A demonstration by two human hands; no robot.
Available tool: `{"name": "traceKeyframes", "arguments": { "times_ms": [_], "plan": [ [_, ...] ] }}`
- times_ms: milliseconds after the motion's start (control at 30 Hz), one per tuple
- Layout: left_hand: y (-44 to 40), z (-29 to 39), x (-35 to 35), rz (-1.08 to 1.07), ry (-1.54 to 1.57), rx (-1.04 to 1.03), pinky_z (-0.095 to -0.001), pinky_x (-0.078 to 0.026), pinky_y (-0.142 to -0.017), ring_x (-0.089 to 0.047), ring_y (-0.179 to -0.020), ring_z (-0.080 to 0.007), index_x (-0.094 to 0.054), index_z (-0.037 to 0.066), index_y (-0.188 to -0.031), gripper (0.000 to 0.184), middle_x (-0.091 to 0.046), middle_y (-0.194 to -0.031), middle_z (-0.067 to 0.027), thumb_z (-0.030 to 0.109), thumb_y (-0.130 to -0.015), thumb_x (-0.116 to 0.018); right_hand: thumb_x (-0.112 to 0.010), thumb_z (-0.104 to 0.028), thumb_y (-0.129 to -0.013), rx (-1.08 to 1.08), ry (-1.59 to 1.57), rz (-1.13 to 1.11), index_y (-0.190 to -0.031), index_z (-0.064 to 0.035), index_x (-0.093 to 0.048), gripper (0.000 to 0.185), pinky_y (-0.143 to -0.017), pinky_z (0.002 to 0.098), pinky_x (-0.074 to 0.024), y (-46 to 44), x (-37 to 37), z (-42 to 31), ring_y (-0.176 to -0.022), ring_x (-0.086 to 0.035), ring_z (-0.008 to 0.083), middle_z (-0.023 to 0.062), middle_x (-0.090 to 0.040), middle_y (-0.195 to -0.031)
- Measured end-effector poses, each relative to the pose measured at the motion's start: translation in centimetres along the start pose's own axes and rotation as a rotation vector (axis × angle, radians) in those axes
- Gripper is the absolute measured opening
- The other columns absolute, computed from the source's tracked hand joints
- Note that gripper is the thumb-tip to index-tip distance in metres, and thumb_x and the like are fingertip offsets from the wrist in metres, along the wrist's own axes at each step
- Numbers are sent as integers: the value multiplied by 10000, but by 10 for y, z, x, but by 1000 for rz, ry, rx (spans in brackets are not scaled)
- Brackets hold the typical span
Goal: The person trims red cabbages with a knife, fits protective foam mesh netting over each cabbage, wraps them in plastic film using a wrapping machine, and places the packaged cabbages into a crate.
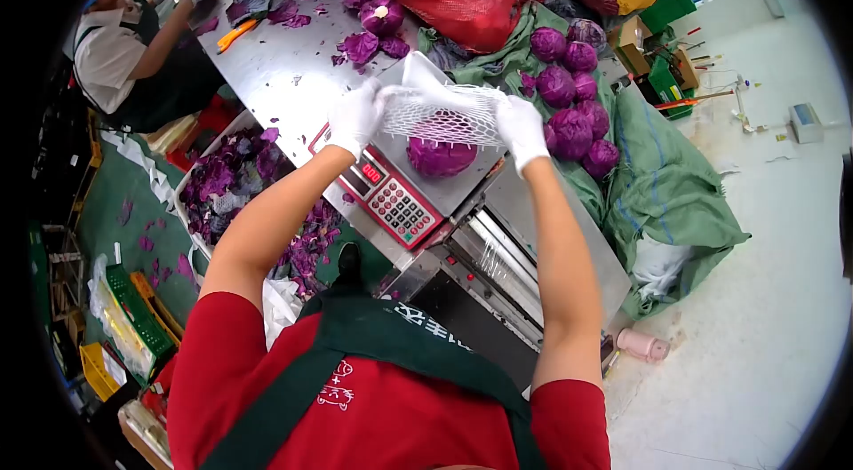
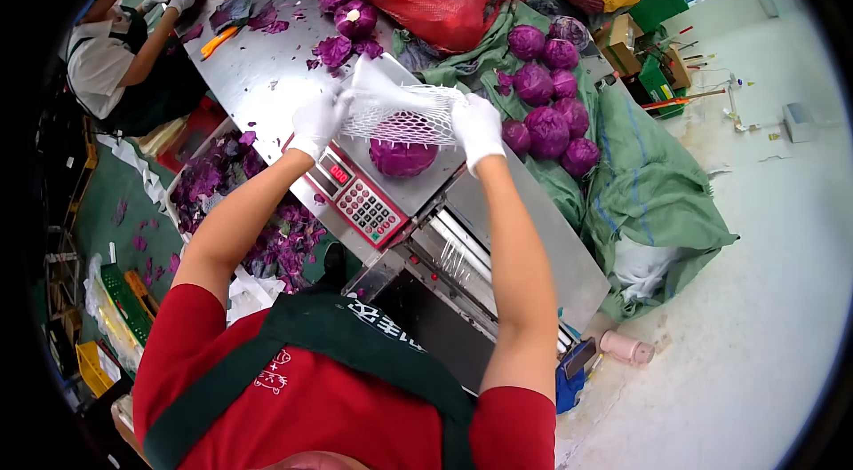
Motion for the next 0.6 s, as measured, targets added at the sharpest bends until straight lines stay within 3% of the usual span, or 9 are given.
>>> {"name": "traceKeyframes", "arguments": {
  "times_ms": [100,200,233,300,367,400,500,567,600],
  "plan": [
    [10,7,-58,-323,-289,-164,-444,-515,-676,-655,-738,-354,-620,104,-920,195,-673,-804,-168,278,-876,-543,-443,-276,-930,-209,-96,-304,-1032,-5,-662,363,-778,393,-492,-3,-70,36,-813,-627,355,206,-675,-961],
    [40,28,-60,-187,-165,-297,-437,-517,-680,-646,-766,-355,-587,104,-1014,210,-661,-853,-169,226,-850,-538,-444,-281,-965,-392,-549,-510,-1141,11,-632,390,-853,344,-475,38,-115,42,-925,-635,258,141,-688,-1045],
    [45,27,-56,-108,-44,-289,-422,-518,-682,-652,-818,-325,-567,102,-1064,234,-658,-920,-155,247,-886,-522,-442,-275,-976,-527,-666,-490,-1155,36,-616,399,-892,327,-460,57,-91,21,-982,-625,240,134,-678,-1082],
    [44,28,-55,-33,83,-279,-408,-519,-685,-658,-870,-296,-547,100,-1115,259,-655,-987,-140,267,-922,-506,-424,-260,-996,-423,-635,-180,-1166,69,-596,409,-930,291,-438,71,-51,-5,-1033,-603,202,151,-650,-1136],
    [62,21,-95,-436,1218,208,-374,-534,-779,-629,-1027,-227,-537,108,-1179,346,-618,-1167,-92,381,-980,-461,-400,-240,-1011,-497,-1009,-97,-1234,69,-552,410,-916,280,-453,101,-34,-10,-1026,-603,164,142,-634,-1152],
    [96,70,-82,-866,1654,606,-366,-511,-919,-589,-1120,-208,-495,100,-1284,509,-572,-1269,-83,502,-983,-410,-399,-224,-1010,-470,-1068,-75,-1229,72,-548,397,-908,283,-461,114,-19,-23,-1016,-607,168,136,-633,-1149],
    [132,94,-63,-1059,1867,600,-417,-441,-1027,-541,-1207,-258,-398,39,-1400,676,-476,-1395,-142,554,-962,-404,-421,-158,-993,-513,-1081,-32,-1172,74,-564,326,-886,287,-480,157,22,-47,-982,-615,163,123,-635,-1124],
    [154,107,-36,-1109,1919,770,-420,-437,-1031,-542,-1205,-270,-418,18,-1377,707,-492,-1374,-161,581,-950,-398,-446,-106,-971,-289,-804,-5,-1129,74,-575,272,-879,289,-488,180,56,-56,-969,-619,157,122,-638,-1111],
    [167,112,-25,-1145,1976,928,-424,-433,-1034,-542,-1202,-282,-438,-3,-1355,741,-508,-1353,-180,608,-938,-391,-497,-130,-953,-461,-1197,-117,-1104,74,-583,268,-875,293,-492,197,61,-71,-961,-625,166,127,-641,-1096]
  ]
}}
Point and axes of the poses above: each hand's wrist, its own y-axis away from the middle knuckle, its own x-axis out of the back of the hand, z = x × y, the point moved 9 cm from there along -y, towards the middle knuckle
